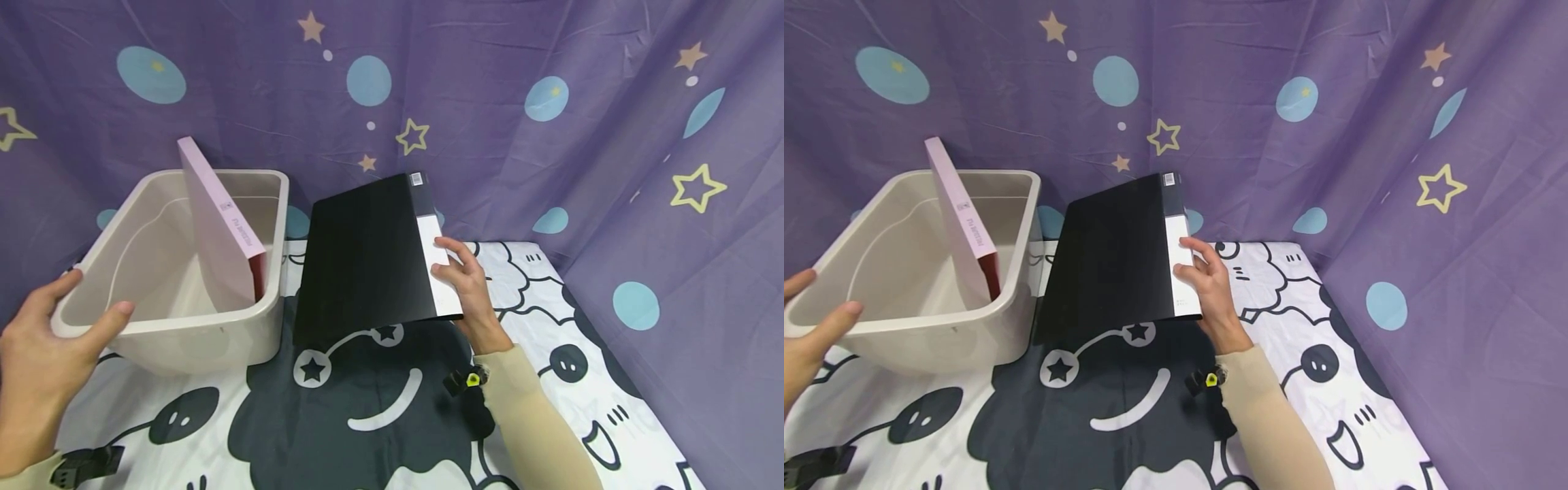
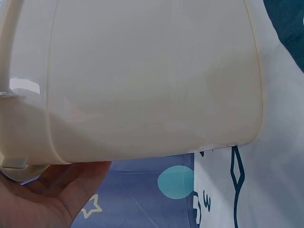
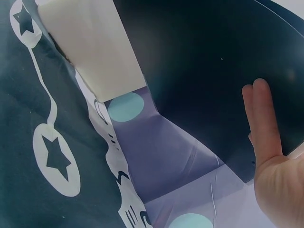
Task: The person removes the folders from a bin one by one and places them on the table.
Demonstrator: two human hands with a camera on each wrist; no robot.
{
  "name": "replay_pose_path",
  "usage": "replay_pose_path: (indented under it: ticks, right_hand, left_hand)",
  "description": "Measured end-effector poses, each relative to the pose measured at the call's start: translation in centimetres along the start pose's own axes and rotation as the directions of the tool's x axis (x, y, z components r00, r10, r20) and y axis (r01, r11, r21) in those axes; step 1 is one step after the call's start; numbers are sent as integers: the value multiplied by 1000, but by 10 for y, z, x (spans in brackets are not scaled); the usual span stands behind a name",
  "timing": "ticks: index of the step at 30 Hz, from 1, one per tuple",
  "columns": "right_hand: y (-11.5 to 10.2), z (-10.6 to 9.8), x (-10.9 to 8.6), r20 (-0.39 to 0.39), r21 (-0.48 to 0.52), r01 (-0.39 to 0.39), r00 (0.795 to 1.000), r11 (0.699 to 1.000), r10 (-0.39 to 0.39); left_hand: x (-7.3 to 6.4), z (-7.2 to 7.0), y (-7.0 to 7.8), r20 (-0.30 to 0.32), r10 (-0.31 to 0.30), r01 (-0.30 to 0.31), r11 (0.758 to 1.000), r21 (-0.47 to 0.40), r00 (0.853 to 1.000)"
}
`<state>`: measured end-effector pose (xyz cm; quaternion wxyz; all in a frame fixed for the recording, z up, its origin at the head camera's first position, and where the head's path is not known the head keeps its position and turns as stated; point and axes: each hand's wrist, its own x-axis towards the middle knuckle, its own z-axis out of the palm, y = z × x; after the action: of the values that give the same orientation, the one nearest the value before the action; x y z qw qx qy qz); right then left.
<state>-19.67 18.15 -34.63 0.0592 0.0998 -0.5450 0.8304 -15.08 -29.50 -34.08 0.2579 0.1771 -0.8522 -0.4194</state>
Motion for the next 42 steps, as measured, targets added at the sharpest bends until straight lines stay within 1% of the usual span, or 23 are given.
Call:
replay_pose_path:
  ticks: [3,5,10,15,18,22,24,30,35,42]
  right_hand:
    - [2,0,0,10,17,5,1000,1000,-5]
    - [2,0,-1,17,25,7,1000,1000,-8]
    - [3,0,-3,23,8,5,1000,1000,-5]
    - [3,-1,-4,15,1,1,1000,1000,-1]
    - [4,-1,-4,7,1,-5,1000,1000,5]
    - [5,-1,-4,9,-4,-15,1000,1000,15]
    - [6,0,-5,7,-3,-18,1000,1000,18]
    - [8,2,-6,-11,-10,-18,1000,1000,18]
    - [9,3,-6,-4,-16,-22,1000,1000,22]
    - [12,4,-7,13,-5,-35,999,999,35]
  left_hand:
    - [-1,0,0,-6,15,-15,1000,-2,1000]
    - [0,1,-2,-18,37,-37,999,-7,999]
    - [2,4,-6,-41,85,-86,996,-28,996]
    - [2,4,-7,-47,97,-98,995,-26,994]
    - [1,4,-5,-38,79,-80,997,-18,996]
    - [-1,1,-2,-8,19,-19,1000,-12,1000]
    - [-1,0,-1,2,1,-1,1000,-11,1000]
    - [-1,1,1,8,-10,10,1000,2,1000]
    - [-1,1,0,4,-18,18,1000,21,1000]
    - [1,-1,1,10,-15,16,1000,-24,1000]
